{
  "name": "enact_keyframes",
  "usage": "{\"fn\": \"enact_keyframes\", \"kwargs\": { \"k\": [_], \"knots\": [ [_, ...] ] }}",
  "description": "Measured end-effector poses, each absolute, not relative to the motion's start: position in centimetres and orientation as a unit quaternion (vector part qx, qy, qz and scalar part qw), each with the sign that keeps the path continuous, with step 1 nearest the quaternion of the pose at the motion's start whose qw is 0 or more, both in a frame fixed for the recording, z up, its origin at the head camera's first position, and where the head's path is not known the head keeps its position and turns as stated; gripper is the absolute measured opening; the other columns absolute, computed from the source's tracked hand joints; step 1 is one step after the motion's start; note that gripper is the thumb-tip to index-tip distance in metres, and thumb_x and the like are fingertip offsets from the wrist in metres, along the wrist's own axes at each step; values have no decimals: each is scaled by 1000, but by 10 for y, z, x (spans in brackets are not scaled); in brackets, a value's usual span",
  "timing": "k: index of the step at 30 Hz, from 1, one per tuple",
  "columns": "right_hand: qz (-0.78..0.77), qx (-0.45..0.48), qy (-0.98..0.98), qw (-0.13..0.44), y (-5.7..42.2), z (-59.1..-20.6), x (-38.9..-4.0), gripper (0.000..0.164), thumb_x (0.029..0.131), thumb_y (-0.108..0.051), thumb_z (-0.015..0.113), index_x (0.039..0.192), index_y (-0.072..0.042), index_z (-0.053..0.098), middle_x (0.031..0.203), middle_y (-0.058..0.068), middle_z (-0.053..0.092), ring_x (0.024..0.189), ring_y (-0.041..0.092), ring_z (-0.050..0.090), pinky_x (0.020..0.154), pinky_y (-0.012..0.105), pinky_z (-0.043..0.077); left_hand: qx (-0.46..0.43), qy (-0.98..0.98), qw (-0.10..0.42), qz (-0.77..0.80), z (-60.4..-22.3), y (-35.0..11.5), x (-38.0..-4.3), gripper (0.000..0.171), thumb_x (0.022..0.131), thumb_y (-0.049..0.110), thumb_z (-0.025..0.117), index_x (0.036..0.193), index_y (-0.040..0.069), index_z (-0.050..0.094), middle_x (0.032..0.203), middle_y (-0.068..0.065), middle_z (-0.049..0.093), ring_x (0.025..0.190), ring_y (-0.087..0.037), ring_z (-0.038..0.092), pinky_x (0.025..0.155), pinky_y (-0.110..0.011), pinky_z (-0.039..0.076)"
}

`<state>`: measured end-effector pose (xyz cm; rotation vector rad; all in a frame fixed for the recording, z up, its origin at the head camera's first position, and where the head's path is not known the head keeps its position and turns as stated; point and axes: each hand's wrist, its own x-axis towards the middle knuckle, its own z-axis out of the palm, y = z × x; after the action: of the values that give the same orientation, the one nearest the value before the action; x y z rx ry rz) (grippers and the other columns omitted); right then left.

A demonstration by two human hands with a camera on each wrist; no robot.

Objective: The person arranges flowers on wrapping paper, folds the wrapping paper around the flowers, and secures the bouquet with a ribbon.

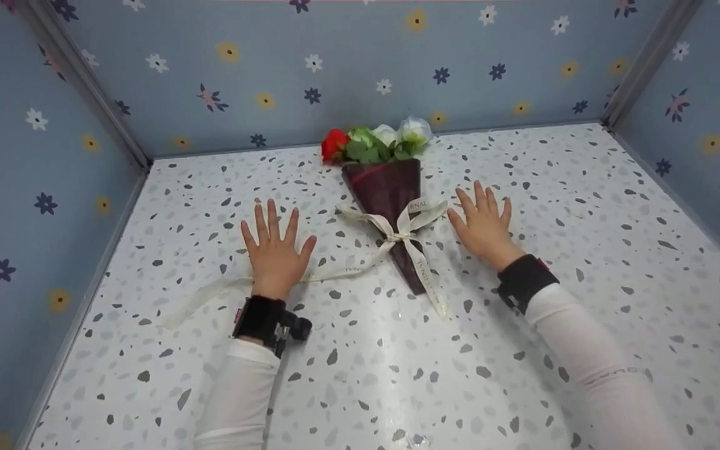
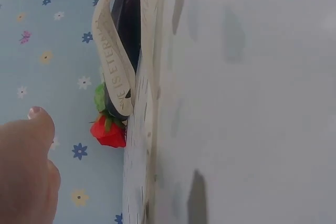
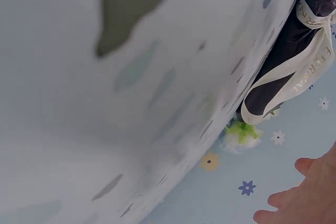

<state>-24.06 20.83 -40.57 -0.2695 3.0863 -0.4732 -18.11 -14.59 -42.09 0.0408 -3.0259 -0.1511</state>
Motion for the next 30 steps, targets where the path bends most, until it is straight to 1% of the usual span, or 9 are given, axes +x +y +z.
{"fn": "enact_keyframes", "kwargs": {
  "k": [2,6,12,18,30],
  "knots": [
    [-151,-94,984,3,207,-405,-239,62,101,-46,26,152,-11,18,156,20,-1,142,41,-2,106,61,-11,21,-998,42,-50,-420,-144,-179,67,98,56,28,153,22,11,156,-16,-15,140,-35,-21,107,-56,-16],
    [-155,-107,982,-4,204,-402,-237,61,101,-47,27,151,-11,21,157,19,1,142,40,0,106,61,-10,37,-998,39,-45,-418,-143,-178,67,98,57,24,153,24,7,155,-15,-18,139,-34,-22,107,-56,-16],
    [-160,-97,982,2,206,-401,-236,59,102,-44,28,150,-11,22,156,19,2,141,41,2,107,61,-8,29,-996,48,-69,-416,-140,-175,66,98,55,27,153,21,10,155,-17,-15,140,-36,-20,106,-57,-16],
    [-162,-98,982,6,207,-405,-237,59,101,-44,28,150,-11,22,156,20,3,141,42,4,106,61,-7,29,-996,48,-71,-418,-139,-174,66,99,54,27,153,20,11,155,-19,-14,140,-36,-20,106,-57,-15],
    [-159,-102,982,9,204,-411,-236,59,101,-44,30,149,-10,24,156,21,6,140,43,7,107,62,-4,26,-996,37,-81,-424,-138,-171,66,99,53,27,153,19,11,155,-20,-15,140,-38,-19,105,-57,-17]
  ]
}}
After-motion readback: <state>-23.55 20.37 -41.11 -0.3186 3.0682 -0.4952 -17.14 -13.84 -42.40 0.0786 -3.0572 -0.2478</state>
